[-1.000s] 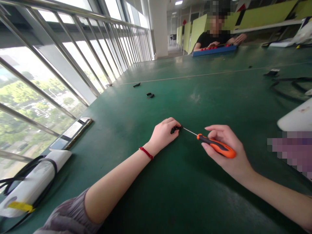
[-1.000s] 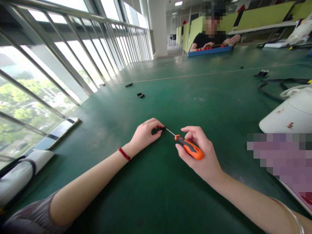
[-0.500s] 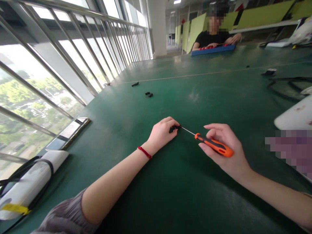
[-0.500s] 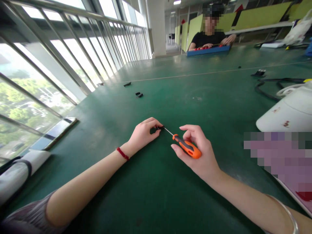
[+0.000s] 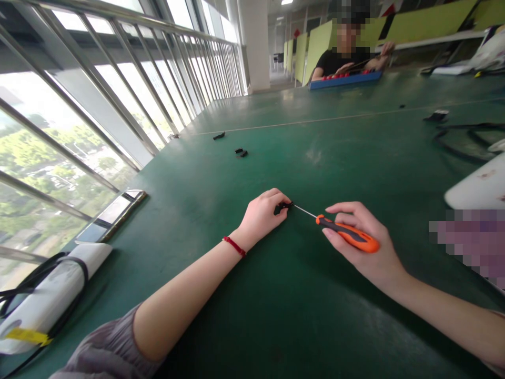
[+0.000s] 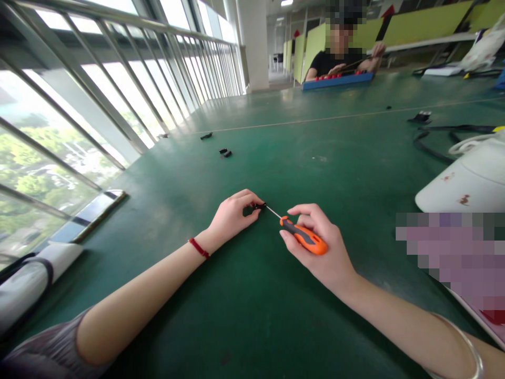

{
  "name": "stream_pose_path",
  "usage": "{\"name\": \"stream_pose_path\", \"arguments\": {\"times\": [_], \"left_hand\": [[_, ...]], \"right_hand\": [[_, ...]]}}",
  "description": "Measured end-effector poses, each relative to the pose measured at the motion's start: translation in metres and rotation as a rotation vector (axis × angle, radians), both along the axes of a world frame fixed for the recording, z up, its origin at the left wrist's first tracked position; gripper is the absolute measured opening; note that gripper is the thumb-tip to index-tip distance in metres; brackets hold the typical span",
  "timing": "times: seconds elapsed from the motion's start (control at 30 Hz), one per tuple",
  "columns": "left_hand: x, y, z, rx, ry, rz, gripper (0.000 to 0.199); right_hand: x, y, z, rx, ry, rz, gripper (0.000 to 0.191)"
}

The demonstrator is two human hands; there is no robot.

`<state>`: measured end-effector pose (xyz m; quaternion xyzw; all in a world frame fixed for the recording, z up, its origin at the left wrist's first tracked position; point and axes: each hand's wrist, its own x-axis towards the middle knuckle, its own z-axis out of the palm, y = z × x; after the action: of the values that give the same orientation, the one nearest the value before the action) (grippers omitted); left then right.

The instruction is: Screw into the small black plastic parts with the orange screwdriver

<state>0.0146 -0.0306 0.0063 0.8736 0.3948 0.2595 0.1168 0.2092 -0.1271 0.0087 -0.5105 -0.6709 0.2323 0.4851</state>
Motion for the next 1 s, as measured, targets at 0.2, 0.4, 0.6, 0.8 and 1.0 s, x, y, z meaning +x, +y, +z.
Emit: {"name": "stream_pose_path", "arguments": {"times": [0.2,0.4,0.6,0.8,1.0], "left_hand": [[0.0,0.0007,-0.0017,0.003,-0.005,0.0,0.018],[-0.0003,0.0009,-0.0015,0.002,-0.007,0.0,0.018],[0.0002,0.0001,-0.0013,0.005,-0.01,0.0,0.018],[0.0006,0.0002,-0.0014,0.005,-0.015,0.006,0.018],[-0.0002,0.0006,-0.0024,0.004,-0.015,-0.003,0.018]], "right_hand": [[-0.0006,-0.001,0.0014,0.065,0.015,-0.068,0.018],[0.0007,0.0014,0.0002,0.045,-0.008,-0.012,0.026],[-0.0008,-0.0009,0.0018,0.074,-0.036,-0.052,0.019],[0.0006,0.001,-0.0003,0.077,0.037,-0.025,0.028],[-0.0004,-0.0002,0.0013,0.037,-0.039,-0.042,0.014]]}}
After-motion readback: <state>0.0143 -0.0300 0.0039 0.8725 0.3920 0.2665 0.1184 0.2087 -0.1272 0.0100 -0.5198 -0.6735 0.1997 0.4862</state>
